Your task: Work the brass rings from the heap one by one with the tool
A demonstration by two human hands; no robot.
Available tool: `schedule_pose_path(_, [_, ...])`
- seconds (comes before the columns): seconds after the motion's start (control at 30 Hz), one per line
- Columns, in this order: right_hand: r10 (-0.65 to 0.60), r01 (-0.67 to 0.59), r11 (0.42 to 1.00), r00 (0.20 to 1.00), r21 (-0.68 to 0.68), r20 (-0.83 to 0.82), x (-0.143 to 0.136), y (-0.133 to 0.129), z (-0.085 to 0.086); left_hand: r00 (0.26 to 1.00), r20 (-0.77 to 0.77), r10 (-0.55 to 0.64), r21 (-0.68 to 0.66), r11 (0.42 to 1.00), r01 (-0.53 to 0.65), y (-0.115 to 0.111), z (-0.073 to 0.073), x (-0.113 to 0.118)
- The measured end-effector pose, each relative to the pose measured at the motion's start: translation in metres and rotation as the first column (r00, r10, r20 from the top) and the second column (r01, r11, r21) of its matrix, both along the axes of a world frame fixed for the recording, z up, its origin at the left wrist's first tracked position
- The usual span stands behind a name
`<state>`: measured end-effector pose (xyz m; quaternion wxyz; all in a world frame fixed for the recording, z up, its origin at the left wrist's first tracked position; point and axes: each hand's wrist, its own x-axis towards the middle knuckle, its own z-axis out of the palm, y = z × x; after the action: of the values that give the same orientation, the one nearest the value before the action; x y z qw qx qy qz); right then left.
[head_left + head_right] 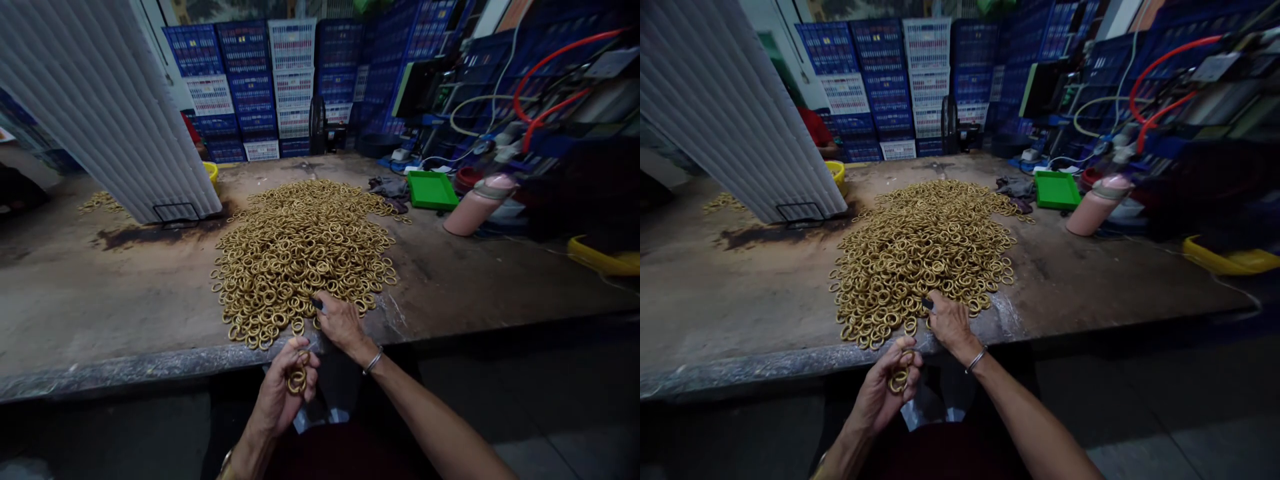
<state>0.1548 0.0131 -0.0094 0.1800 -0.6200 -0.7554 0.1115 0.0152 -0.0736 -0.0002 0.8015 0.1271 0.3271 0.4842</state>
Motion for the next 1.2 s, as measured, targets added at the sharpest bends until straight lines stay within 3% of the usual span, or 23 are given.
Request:
schedule_pose_path(0.17, [-0.027,0.042,0.996,0.983,0.080,-0.182,0.008,0.008,-0.011,0.995,0.095,0.042,-0.085,0.996,-0.033,0.007,-0.007,-0.003])
schedule_pose_path(0.3, [-0.049,0.086,0.994,0.900,0.066,-0.432,0.012,0.013,-0.015,0.999,0.014,0.052,-0.067,0.996,-0.051,0.015,-0.004,0.000])
schedule_pose_path(0.53, [-0.095,0.034,0.995,0.631,-0.094,-0.770,0.010,0.010,-0.003,0.955,-0.257,0.146,0.113,0.986,-0.120,0.037,0.006,0.010])
schedule_pose_path(0.73, [-0.250,-0.120,0.945,0.336,-0.305,-0.908,0.004,-0.004,0.001,0.880,-0.427,0.207,0.179,0.974,-0.142,0.048,0.003,0.022])
schedule_pose_path(0.87, [-0.306,-0.256,0.899,0.210,-0.354,-0.929,-0.001,-0.015,0.005,0.860,-0.471,0.198,0.224,0.969,-0.100,0.047,-0.003,0.028])
schedule_pose_path(0.97, [-0.299,-0.283,0.891,0.220,-0.354,-0.928,-0.002,-0.019,0.006,0.833,-0.496,0.243,0.273,0.955,-0.116,0.045,-0.007,0.029])
schedule_pose_path(1.1, [-0.209,-0.171,0.936,0.429,-0.306,-0.879,0.002,-0.019,0.006,0.706,-0.624,0.334,0.389,0.917,-0.089,0.042,-0.005,0.025])
schedule_pose_path(1.2, [-0.104,-0.119,0.971,0.570,-0.207,-0.815,0.004,-0.017,0.010,0.562,-0.684,0.464,0.545,0.838,-0.029,0.039,-0.001,0.022])
